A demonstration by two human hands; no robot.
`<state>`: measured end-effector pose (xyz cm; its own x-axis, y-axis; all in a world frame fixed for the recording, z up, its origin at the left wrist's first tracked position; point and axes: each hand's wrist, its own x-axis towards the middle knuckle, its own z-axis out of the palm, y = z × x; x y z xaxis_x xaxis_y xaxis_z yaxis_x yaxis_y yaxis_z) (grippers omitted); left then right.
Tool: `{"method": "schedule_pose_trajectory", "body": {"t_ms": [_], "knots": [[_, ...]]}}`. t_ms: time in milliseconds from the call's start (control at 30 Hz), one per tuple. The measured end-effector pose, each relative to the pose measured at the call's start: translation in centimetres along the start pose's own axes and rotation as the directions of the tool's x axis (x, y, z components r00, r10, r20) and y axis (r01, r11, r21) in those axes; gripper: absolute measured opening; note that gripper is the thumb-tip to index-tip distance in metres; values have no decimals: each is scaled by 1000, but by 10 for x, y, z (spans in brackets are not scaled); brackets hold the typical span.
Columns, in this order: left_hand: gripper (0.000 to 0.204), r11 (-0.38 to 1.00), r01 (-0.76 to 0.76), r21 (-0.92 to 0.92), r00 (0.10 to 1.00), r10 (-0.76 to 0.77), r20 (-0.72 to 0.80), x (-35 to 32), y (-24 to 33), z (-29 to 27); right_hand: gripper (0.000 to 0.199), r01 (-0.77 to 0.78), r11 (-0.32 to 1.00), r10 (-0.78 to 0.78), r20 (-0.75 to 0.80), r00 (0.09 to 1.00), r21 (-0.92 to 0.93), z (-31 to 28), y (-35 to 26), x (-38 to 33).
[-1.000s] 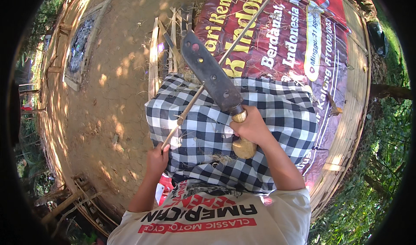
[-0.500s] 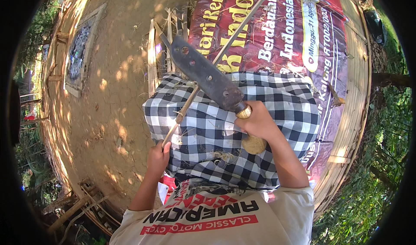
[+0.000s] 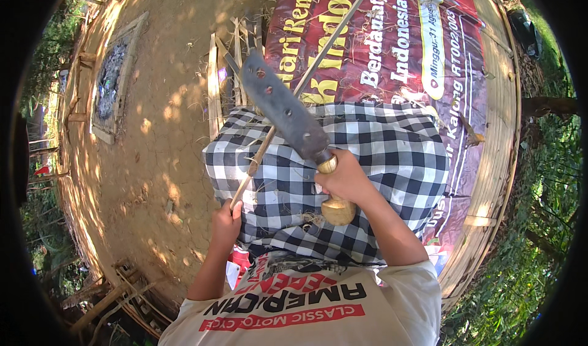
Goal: The person shaves a thin strip of wood using a large knife while holding the wood against a cloth on their lap and pulling the blade toward them.
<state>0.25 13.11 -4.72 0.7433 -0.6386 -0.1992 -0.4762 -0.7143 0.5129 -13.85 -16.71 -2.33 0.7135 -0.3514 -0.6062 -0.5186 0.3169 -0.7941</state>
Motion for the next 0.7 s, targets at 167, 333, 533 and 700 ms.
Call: {"method": "schedule_pose_trajectory", "body": {"t_ms": [167,333,533,700], "knots": [[28,1000,6,24,1000,-6,-5,-3,-7,0,18,74,937,-38,111,993,-341,-5,-8,-4],[26,1000,21,-4,1000,-21,-22,-4,-4,6,26,-37,998,36,16,999,43,3,1,-3],[27,999,-40,24,999,40,-17,-3,-12,3,21,-12,940,67,148,987,-341,7,-6,-16],[29,998,-28,-63,999,25,-42,-1,-6,5,25,26,996,-30,-49,998,-81,19,8,-11]]}}
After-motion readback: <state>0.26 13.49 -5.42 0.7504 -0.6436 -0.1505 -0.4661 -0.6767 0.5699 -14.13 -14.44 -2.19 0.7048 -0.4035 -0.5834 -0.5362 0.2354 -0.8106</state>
